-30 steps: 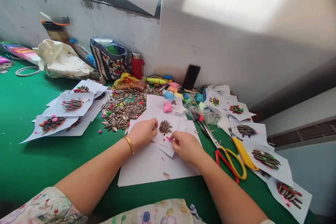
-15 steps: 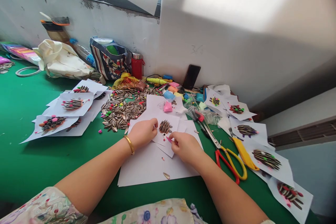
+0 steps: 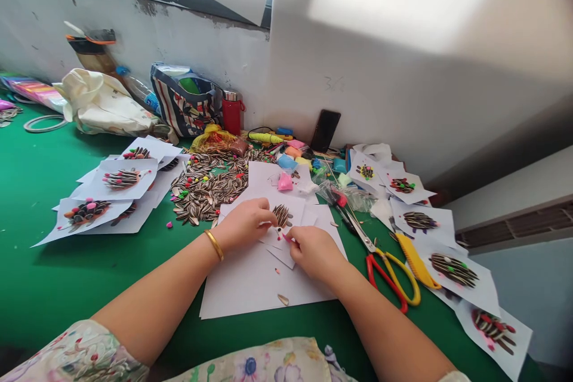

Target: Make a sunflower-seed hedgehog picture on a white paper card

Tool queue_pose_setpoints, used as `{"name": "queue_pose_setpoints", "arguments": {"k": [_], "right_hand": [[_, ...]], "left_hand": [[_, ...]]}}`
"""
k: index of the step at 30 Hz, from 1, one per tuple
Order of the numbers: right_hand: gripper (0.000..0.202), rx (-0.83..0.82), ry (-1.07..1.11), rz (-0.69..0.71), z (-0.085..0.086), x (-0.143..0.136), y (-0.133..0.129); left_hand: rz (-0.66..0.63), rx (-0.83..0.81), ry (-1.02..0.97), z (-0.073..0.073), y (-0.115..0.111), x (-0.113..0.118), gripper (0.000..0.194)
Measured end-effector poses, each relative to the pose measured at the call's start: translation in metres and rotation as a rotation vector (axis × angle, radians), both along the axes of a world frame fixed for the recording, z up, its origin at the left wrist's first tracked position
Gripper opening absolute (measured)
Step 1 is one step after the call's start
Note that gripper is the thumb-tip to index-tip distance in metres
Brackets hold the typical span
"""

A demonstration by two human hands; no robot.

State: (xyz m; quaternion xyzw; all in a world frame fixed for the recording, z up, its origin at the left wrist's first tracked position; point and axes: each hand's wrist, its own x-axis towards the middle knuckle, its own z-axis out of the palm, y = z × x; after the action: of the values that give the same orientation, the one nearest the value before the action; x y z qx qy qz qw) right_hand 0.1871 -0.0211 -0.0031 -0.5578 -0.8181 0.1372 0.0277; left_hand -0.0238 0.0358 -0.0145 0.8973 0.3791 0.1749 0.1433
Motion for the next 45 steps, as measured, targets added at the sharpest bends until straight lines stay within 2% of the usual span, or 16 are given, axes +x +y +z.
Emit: {"name": "queue_pose_setpoints", "arguments": {"k": [2,5,12,23,45], "right_hand": [[0.025,-0.005,-0.011,0.001,0.0005,-0.0001,0.0002],[0.025,-0.005,-0.019,0.007,0.0009,0.0000,0.0003],[0.024,-0.014,-0.032,0.013,0.0022,0.0000,-0.0003],[0.018,0.049,-0.112,0.033,0.0020,-0.0051,-0.0028],[0.018,0.060,-0.079,0.027,0.0029,-0.0055,-0.0049]], "left_hand": [[-0.085,0.013,0.004,-0.0013,0.0007,0.0007,0.025],[-0.118,0.022,0.040,-0.0027,-0.0005,0.0035,0.025],[-0.102,0.009,0.091,-0.0022,-0.0023,0.0063,0.027],[-0.101,-0.029,0.062,-0.0052,-0.0003,0.0043,0.024],[-0.096,-0.043,0.054,-0.0037,-0.0014,0.0049,0.024]]}}
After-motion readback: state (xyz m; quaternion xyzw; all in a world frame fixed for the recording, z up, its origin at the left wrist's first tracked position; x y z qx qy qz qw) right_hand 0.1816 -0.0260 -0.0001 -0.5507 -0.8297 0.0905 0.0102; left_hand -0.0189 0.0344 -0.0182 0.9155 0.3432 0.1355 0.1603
